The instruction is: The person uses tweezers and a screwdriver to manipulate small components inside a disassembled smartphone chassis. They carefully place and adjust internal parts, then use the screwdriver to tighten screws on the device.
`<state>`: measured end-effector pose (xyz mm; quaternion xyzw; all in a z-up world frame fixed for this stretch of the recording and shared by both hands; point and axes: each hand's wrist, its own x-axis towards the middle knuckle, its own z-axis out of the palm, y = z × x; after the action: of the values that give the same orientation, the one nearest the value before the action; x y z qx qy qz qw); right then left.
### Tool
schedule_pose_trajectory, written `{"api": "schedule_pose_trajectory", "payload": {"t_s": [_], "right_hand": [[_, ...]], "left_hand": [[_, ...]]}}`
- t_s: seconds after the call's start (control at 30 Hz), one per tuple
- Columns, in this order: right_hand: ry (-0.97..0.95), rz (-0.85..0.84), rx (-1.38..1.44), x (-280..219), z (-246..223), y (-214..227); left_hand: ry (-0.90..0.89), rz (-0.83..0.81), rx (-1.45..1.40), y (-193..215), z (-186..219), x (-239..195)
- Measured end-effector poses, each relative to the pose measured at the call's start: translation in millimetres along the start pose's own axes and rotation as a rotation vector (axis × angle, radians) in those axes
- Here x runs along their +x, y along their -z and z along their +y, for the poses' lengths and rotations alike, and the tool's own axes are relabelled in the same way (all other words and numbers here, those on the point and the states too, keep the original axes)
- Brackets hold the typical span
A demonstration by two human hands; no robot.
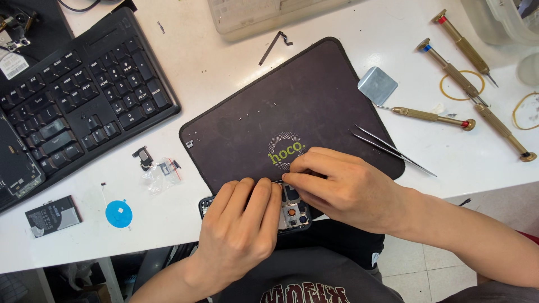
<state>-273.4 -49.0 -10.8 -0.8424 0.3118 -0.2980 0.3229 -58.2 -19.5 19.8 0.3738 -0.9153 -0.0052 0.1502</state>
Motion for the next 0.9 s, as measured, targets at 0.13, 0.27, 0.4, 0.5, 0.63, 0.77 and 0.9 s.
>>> {"api": "schedule_pose_trajectory", "payload": {"t_s": [0.13, 0.27, 0.4, 0.5, 0.63, 0.77, 0.9], "right_hand": [[-0.002, 0.009, 0.002, 0.2, 1.0, -1.2], [0.000, 0.003, -0.001, -1.1, 1.7, -2.0], [0.003, 0.007, -0.013, -1.0, 0.8, -2.5], [0.012, -0.002, -0.009, 0.8, -0.3, -1.3], [-0.081, -0.048, 0.035, 6.4, -3.2, 1.9], [-0.207, -0.118, 0.079, 15.7, -3.5, 1.7], [-0.211, -0.145, 0.114, 25.3, -2.8, 5.8]], "left_hand": [[-0.005, 0.008, -0.019, -1.1, 0.4, 0.6], [-0.079, -0.019, -0.067, 1.6, -10.1, -0.1], [-0.062, -0.050, -0.112, 1.5, -11.6, 0.7], [-0.053, -0.038, -0.119, 1.2, -11.2, 1.6], [-0.086, -0.027, -0.101, 2.7, -12.9, 2.6], [-0.134, -0.042, -0.069, 5.7, -15.1, 2.5], [-0.194, -0.020, 0.009, 4.6, -15.5, 3.2]]}}
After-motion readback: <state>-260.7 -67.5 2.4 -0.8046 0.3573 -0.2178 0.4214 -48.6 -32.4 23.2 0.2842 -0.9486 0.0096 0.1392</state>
